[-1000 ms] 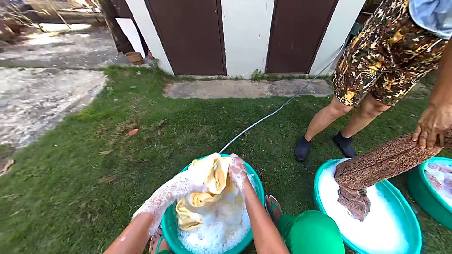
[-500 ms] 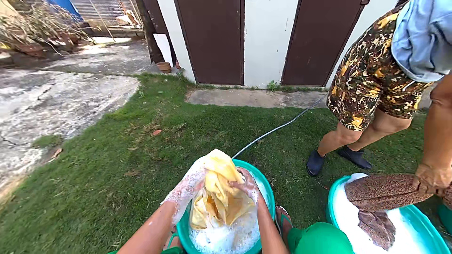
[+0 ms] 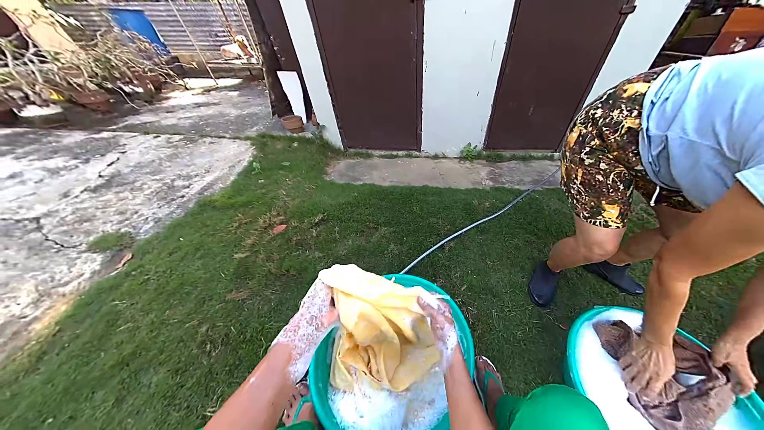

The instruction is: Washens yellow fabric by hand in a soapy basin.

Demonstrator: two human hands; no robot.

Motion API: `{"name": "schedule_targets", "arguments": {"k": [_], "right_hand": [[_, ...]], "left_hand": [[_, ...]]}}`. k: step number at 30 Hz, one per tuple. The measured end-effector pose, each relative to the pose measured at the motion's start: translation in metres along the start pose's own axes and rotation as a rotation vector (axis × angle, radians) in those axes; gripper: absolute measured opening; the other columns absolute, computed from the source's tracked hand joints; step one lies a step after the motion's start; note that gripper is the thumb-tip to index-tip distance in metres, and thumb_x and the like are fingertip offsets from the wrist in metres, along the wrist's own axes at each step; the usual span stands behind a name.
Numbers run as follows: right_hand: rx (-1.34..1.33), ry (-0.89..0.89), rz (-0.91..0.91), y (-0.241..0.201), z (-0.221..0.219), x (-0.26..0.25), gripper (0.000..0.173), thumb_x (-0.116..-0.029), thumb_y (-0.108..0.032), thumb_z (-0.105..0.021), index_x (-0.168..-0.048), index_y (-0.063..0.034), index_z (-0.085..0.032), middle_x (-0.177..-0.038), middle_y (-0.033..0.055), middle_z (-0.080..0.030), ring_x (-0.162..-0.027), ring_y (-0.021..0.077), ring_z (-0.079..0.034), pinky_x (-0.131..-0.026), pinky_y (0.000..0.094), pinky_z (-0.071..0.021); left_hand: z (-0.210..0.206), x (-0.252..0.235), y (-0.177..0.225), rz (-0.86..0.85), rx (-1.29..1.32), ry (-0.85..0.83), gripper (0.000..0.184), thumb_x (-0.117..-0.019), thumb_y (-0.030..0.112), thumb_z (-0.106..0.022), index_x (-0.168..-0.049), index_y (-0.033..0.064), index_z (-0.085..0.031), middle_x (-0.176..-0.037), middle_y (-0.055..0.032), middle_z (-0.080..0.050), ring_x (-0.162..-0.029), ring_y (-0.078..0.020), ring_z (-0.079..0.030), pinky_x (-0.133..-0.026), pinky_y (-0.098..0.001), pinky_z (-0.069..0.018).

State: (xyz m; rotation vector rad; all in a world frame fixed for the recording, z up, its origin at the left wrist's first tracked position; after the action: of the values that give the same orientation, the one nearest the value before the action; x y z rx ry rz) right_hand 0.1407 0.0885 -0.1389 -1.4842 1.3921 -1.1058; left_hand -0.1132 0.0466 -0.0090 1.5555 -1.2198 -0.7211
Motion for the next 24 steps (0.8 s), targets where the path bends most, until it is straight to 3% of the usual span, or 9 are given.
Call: {"name": "schedule_targets", "arguments": {"k": [2, 4, 8, 11, 14, 19, 21, 23, 24], "right_hand": [[-0.209, 0.028, 0.034, -0.010, 0.006, 0.002, 0.034, -0.0970, -0.009, -0.064, -0.128, 0.0035, -0.063, -0.121, 0.0138, -0.070, -0.111, 0.0179, -0.066, -0.097, 0.0372, -0.0563], [-0.393, -0.031, 0.095, -0.021, 0.012, 0.001, 0.037, -0.1013, -0.011, -0.053, -0.135, 0.0026, -0.059, -0.129, 0.0139, -0.068, -0.118, 0.0195, -0.065, -0.101, 0.0372, -0.0551], [-0.750, -0.090, 0.069, -0.043, 0.005, -0.005, 0.048, -0.1112, -0.034, -0.029, -0.134, -0.0016, -0.057, -0.124, 0.0124, -0.070, -0.115, 0.0205, -0.068, -0.095, 0.0369, -0.0586], [-0.518, 0.067, 0.025, -0.037, 0.008, -0.007, 0.052, -0.1115, -0.043, -0.032, -0.135, -0.0039, -0.057, -0.121, 0.0114, -0.069, -0.110, 0.0177, -0.067, -0.095, 0.0376, -0.0576], [-0.335, 0.154, 0.005, -0.029, 0.013, -0.007, 0.053, -0.1111, -0.042, -0.037, -0.137, -0.0004, -0.057, -0.125, 0.0159, -0.067, -0.114, 0.0208, -0.066, -0.099, 0.0415, -0.0555], [-0.174, 0.077, -0.005, -0.053, -0.003, 0.002, 0.031, -0.1057, -0.024, -0.056, -0.116, 0.0023, -0.068, -0.101, 0.0115, -0.073, -0.092, 0.0158, -0.069, -0.084, 0.0356, -0.0593], [-0.140, -0.020, 0.017, -0.066, -0.013, 0.005, 0.023, -0.1006, -0.017, -0.063, -0.111, 0.0028, -0.069, -0.097, 0.0095, -0.073, -0.088, 0.0138, -0.069, -0.082, 0.0334, -0.0594], [-0.062, -0.133, 0.047, -0.079, -0.026, 0.008, 0.020, -0.0943, -0.013, -0.069, -0.107, 0.0029, -0.070, -0.096, 0.0090, -0.074, -0.088, 0.0134, -0.070, -0.083, 0.0327, -0.0596], [-0.001, -0.203, 0.062, -0.086, -0.035, 0.012, 0.021, -0.0922, -0.013, -0.071, -0.106, 0.0030, -0.071, -0.097, 0.0091, -0.074, -0.090, 0.0135, -0.070, -0.085, 0.0331, -0.0594]], "left_hand": [[0.005, -0.002, -0.008, 0.052, -0.162, 0.010, 0.039, -0.1110, 0.030, -0.036, -0.139, 0.0092, -0.053, -0.125, -0.0076, -0.065, -0.112, -0.0147, -0.063, -0.094, -0.0362, -0.0556], [0.001, -0.002, -0.012, 0.083, -0.309, 0.015, 0.031, -0.1080, 0.023, -0.046, -0.130, 0.0067, -0.060, -0.118, -0.0090, -0.067, -0.106, -0.0150, -0.064, -0.090, -0.0355, -0.0552], [-0.016, -0.009, -0.025, 0.107, -0.257, -0.305, 0.034, -0.1082, 0.015, -0.042, -0.137, 0.0126, -0.059, -0.120, -0.0048, -0.070, -0.107, -0.0113, -0.067, -0.094, -0.0316, -0.0554], [-0.018, -0.005, -0.028, 0.200, -0.098, -0.241, 0.027, -0.1089, 0.022, -0.042, -0.113, 0.0076, -0.065, -0.099, -0.0041, -0.070, -0.092, -0.0123, -0.067, -0.083, -0.0314, -0.0570], [-0.002, -0.012, -0.031, 0.262, -0.101, -0.196, 0.025, -0.1060, 0.020, -0.045, -0.110, 0.0045, -0.065, -0.095, -0.0086, -0.070, -0.088, -0.0178, -0.068, -0.078, -0.0354, -0.0584], [-0.001, -0.009, -0.025, 0.228, -0.887, -0.516, 0.016, -0.0936, 0.017, -0.061, -0.099, 0.0041, -0.068, -0.085, -0.0044, -0.067, -0.078, -0.0133, -0.064, -0.073, -0.0347, -0.0543], [-0.012, -0.007, -0.031, 0.128, -1.202, -0.808, 0.033, -0.0841, 0.016, -0.076, -0.114, 0.0047, -0.069, -0.105, -0.0131, -0.069, -0.099, -0.0263, -0.065, -0.090, -0.0508, -0.0505], [-0.028, -0.001, -0.039, 0.020, -1.246, -0.956, 0.097, -0.0720, 0.025, -0.092, -0.153, 0.0092, -0.041, -0.143, -0.0161, -0.058, -0.132, -0.0323, -0.055, -0.112, -0.0547, -0.0423], [-0.036, 0.001, -0.044, -0.023, -1.163, -0.937, 0.116, -0.0683, 0.031, -0.094, -0.161, 0.0119, -0.027, -0.150, -0.0140, -0.053, -0.138, -0.0279, -0.052, -0.116, -0.0489, -0.0407]]}}
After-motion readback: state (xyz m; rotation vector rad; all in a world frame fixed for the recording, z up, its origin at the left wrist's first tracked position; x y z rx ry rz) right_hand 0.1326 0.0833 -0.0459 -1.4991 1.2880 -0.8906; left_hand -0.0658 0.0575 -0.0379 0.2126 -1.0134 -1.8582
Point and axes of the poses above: each hand's wrist, its own x-axis away from the middle knuckle, its own z-axis out of the back of the hand, y = z × x, the point moved 5 cm from there along -x, towards the middle knuckle
